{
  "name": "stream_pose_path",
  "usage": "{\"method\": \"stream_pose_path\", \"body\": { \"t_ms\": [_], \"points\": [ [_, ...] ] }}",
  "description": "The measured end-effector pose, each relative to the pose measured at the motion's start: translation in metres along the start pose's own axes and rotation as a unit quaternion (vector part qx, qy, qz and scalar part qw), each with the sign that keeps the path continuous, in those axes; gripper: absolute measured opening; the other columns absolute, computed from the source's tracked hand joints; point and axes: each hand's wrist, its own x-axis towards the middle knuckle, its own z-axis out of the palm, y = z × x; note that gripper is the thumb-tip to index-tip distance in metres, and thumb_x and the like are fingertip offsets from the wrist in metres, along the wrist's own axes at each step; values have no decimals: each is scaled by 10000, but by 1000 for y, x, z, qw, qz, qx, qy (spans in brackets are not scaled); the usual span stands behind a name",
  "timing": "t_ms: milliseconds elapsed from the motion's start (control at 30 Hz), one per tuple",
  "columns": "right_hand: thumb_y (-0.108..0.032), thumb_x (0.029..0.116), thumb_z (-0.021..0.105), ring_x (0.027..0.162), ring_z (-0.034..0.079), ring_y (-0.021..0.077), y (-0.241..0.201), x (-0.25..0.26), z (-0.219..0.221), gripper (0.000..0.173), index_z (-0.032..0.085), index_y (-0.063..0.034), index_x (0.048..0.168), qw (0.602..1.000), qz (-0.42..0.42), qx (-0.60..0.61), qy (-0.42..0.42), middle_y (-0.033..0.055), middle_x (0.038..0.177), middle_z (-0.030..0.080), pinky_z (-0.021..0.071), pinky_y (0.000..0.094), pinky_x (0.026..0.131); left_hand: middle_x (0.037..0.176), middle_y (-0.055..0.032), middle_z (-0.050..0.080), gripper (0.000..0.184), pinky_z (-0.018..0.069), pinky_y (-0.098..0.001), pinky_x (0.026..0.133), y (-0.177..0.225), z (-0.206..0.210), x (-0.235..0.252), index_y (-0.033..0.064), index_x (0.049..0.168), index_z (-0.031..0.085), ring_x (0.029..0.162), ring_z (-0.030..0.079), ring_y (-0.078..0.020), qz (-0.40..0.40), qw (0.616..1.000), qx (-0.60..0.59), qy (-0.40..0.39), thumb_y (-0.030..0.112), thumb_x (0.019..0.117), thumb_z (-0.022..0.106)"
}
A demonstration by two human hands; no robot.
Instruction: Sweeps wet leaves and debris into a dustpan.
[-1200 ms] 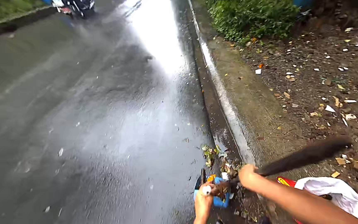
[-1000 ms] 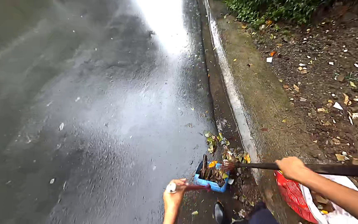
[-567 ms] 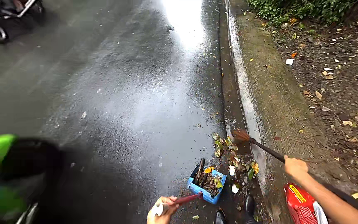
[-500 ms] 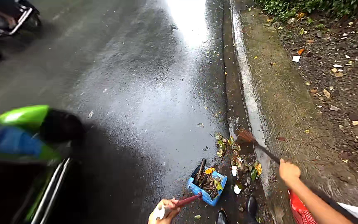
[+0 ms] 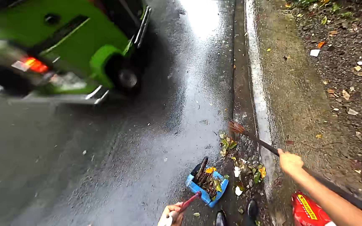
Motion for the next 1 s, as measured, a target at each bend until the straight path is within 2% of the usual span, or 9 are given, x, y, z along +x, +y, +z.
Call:
{"method": "stream_pose_path", "body": {
  "t_ms": [100, 167, 333, 400, 567, 667, 733, 867, 1000],
  "points": [
    [-30, 1040, 474, 1270, 587, 486, -38, -1, 36, 574, 334, -33, 1596, 996, -48, -72, -36, 310, 1448, 532, 501, 621, 1006, 1039, -155, 692, 128, 545, -325, 963, 2, 7, -11, -109, 885, 520, 1063, 667, -133, -19, 1000, -4, -6, -84, 779, 588],
    [22, 1020, 476, 1272, 572, 517, -33, -26, 42, 625, 293, -34, 1615, 985, -96, -122, -73, 334, 1462, 505, 496, 643, 999, 1030, -183, 692, 106, 531, -349, 993, 0, 10, -19, -111, 867, 519, 1086, 667, -174, -27, 1000, -6, 4, -58, 785, 560],
    [-172, 1018, 569, 1228, 600, 517, 23, -56, -17, 614, 394, -209, 1606, 985, -85, -133, -69, 277, 1446, 559, 485, 690, 970, 1005, -207, 691, 110, 526, -367, 1009, -5, 10, -26, -118, 835, 520, 1085, 674, -208, 2, 1000, -4, 10, -97, 738, 568],
    [-174, 1016, 574, 1243, 600, 498, 26, -59, -16, 626, 387, -222, 1610, 990, -50, -119, -56, 260, 1453, 564, 482, 673, 988, 992, -212, 698, 122, 538, -368, 999, -6, 7, -30, -126, 834, 535, 1077, 682, -218, -3, 1000, -1, 26, -110, 721, 580],
    [-68, 1026, 500, 1266, 580, 514, -12, -64, 64, 617, 313, -73, 1614, 995, 6, -76, -63, 328, 1452, 523, 498, 652, 990, 978, -171, 705, 102, 546, -323, 975, -7, 3, -38, -99, 813, 539, 1045, 687, -162, -3, 999, -8, 34, -119, 718, 572],
    [-24, 1026, 485, 1234, 599, 514, -23, -111, 120, 642, 276, -80, 1630, 987, -34, -103, -117, 324, 1455, 519, 518, 637, 971, 978, -150, 709, 94, 550, -290, 958, -11, -1, -39, -87, 809, 545, 1033, 688, -133, 16, 999, -14, 23, -110, 722, 571],
    [-57, 1035, 493, 1221, 612, 504, -8, -132, 120, 652, 273, -139, 1643, 983, -46, -113, -140, 298, 1470, 520, 520, 639, 964, 969, -136, 714, 100, 559, -288, 943, -15, -3, -39, -75, 804, 552, 1015, 695, -126, 23, 1000, -17, 12, -107, 714, 580],
    [-262, 1030, 563, 1258, 595, 505, 58, -145, 86, 609, 385, -253, 1612, 989, -37, -67, -129, 267, 1435, 584, 462, 705, 1006, 900, -133, 710, 125, 557, -332, 965, -14, -31, -32, -109, 816, 565, 973, 704, -147, 32, 999, 11, -24, -115, 700, 609],
    [-245, 1039, 535, 1252, 604, 491, 86, -144, 82, 580, 400, -197, 1600, 995, 35, -39, -85, 277, 1404, 600, 475, 678, 997, 873, -81, 702, 141, 545, -340, 998, -10, -60, -26, -88, 817, 576, 967, 698, -117, 62, 995, 9, -83, -107, 691, 638]
  ]
}}
